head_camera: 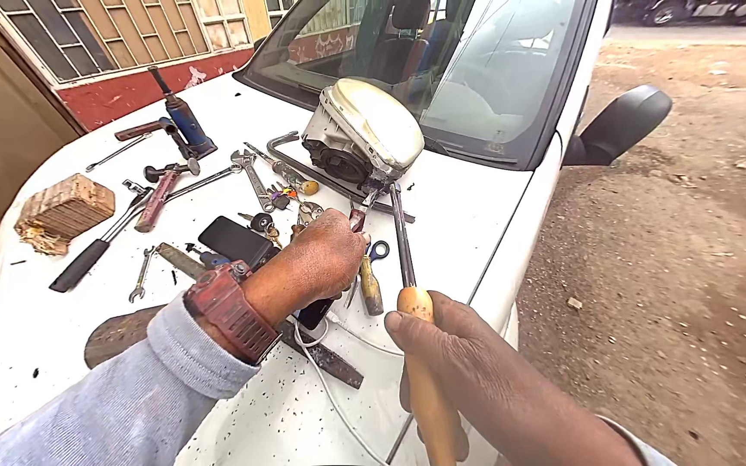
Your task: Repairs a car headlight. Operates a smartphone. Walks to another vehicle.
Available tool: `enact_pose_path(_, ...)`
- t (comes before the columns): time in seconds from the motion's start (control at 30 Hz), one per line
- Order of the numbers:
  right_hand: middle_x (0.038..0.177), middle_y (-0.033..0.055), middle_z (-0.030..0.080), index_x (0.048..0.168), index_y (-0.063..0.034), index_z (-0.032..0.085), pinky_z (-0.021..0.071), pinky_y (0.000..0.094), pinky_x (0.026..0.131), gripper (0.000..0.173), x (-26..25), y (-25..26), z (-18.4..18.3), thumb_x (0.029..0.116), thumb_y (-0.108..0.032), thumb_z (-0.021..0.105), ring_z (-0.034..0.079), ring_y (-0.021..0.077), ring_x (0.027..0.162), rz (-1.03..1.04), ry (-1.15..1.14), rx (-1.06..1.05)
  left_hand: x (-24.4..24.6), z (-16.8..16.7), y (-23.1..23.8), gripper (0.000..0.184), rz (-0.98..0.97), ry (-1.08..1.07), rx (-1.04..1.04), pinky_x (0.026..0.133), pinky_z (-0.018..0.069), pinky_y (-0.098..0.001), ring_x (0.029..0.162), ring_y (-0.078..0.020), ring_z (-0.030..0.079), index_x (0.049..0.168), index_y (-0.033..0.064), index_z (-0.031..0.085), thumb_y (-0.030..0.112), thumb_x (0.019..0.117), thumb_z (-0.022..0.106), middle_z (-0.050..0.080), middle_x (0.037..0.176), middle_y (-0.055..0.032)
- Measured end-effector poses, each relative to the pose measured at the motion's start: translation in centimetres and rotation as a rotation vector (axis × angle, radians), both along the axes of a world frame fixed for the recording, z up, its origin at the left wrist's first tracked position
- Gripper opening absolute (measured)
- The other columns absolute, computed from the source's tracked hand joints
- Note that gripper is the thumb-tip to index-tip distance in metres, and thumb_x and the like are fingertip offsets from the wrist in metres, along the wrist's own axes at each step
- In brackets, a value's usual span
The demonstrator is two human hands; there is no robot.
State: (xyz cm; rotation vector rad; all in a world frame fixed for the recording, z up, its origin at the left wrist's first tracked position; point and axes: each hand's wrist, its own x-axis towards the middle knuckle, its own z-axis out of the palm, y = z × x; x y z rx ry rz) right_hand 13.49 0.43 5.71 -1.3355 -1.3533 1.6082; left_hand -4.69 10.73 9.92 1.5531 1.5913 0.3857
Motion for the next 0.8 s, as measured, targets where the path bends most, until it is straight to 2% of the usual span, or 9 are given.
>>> enact_pose_path(0.13,0.074,0.0133,0.066,0.109,-0.009,0.055,0.0561,0.0385,0.043,0.041,0.1,0.1,0.2,0.0988,-0.048,0.06,0.067,0.0263,0.053,0.004,-0.004,-0.004,0.1,0.3,0.0,0.035,0.001,0.021,-0.014,0.052,0.057,-0.0349,0.055,-0.0227,0.066,0.101,0.0025,0.057,0.034,0.1104,0.047,0.069,0.079,-0.0137)
enact_pose_path(0.43,0.073,0.0131,0.066,0.11,-0.0097,0.054,0.0549,0.0379,0.041,0.039,0.4,0.2,1.1,0.0999,-0.047,0.058,0.066,0.0261,0.052,0.031,-0.099,-0.02,0.0,0.3,-0.2,0.033,-0.005,0.021,-0.001,0.048,0.0538,-0.033,0.051,-0.0207,0.062,0.103,0.0037,0.055,0.035,0.1103,0.047,0.065,0.075,-0.0128)
enact_pose_path(0.8,0.073,0.0136,0.066,0.109,-0.0104,0.054,0.054,0.0378,0.04,0.038,0.0,0.2,1.9,0.1,-0.047,0.058,0.066,0.0263,0.05,0.043,-0.17,-0.033,0.0,0.7,-0.3,0.031,-0.012,0.023,-0.009,0.051,0.0554,-0.0342,0.053,-0.0211,0.063,0.108,0.0036,0.054,0.033,0.1103,0.047,0.065,0.079,-0.013)
